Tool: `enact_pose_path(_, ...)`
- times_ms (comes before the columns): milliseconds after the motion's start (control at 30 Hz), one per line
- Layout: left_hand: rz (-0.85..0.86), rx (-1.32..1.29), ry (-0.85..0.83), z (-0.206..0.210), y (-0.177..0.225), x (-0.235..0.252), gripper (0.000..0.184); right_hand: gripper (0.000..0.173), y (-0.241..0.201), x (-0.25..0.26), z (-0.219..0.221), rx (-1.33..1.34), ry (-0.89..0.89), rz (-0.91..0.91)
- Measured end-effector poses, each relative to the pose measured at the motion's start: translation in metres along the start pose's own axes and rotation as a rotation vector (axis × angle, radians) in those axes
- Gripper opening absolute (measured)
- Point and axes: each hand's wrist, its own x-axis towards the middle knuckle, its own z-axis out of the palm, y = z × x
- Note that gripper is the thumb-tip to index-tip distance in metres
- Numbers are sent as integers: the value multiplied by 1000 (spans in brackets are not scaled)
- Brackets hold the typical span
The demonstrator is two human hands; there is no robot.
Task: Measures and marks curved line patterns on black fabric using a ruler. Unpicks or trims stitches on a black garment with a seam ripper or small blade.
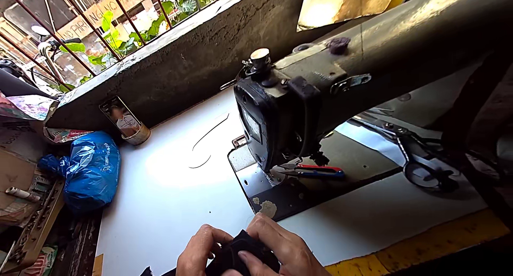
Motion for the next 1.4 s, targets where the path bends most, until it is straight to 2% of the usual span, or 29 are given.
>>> enact_pose_path(33, -41, 43, 0, 1, 6, 0, 63, 20, 1, 0, 2, -12, 15, -10)
enact_pose_path(100, -114, -3, -10, 3, 10, -1, 44, 21, 2, -1, 4, 0, 16, -8)
enact_pose_path(167, -157, -209, -43, 2, 2, 0, 19, 18, 3, -1, 1, 123, -28, 59)
enact_pose_path(233, -225, -395, -94, 2, -13, 1, 6, 19, 10, -2, 1, 271, -66, 180)
enact_pose_path(333, -334, -579, -140, 10, -32, 3, 11, 17, 24, -6, 5, 439, -70, 358)
enact_pose_path(567, -403, -675, -122, 10, -37, 3, 16, 16, 30, -9, 0, 540, -36, 420)
enact_pose_path(800, -389, -683, -133, 9, -38, 3, 16, 17, 34, -14, -3, 604, -61, 378)
enact_pose_path(1033, -276, -601, -19, 17, -43, 1, 13, 25, 27, -18, -5, 514, -151, 281)
enact_pose_path(1133, -265, -613, -13, 17, -44, 1, 12, 21, 28, -19, -3, 504, -167, 270)
enact_pose_path(1200, -286, -647, -14, 15, -46, 2, 12, 18, 29, -19, -4, 474, -173, 267)
enact_pose_path(1400, -399, -806, -38, 11, -52, 3, 11, 22, 30, -20, -6, 421, -204, 273)
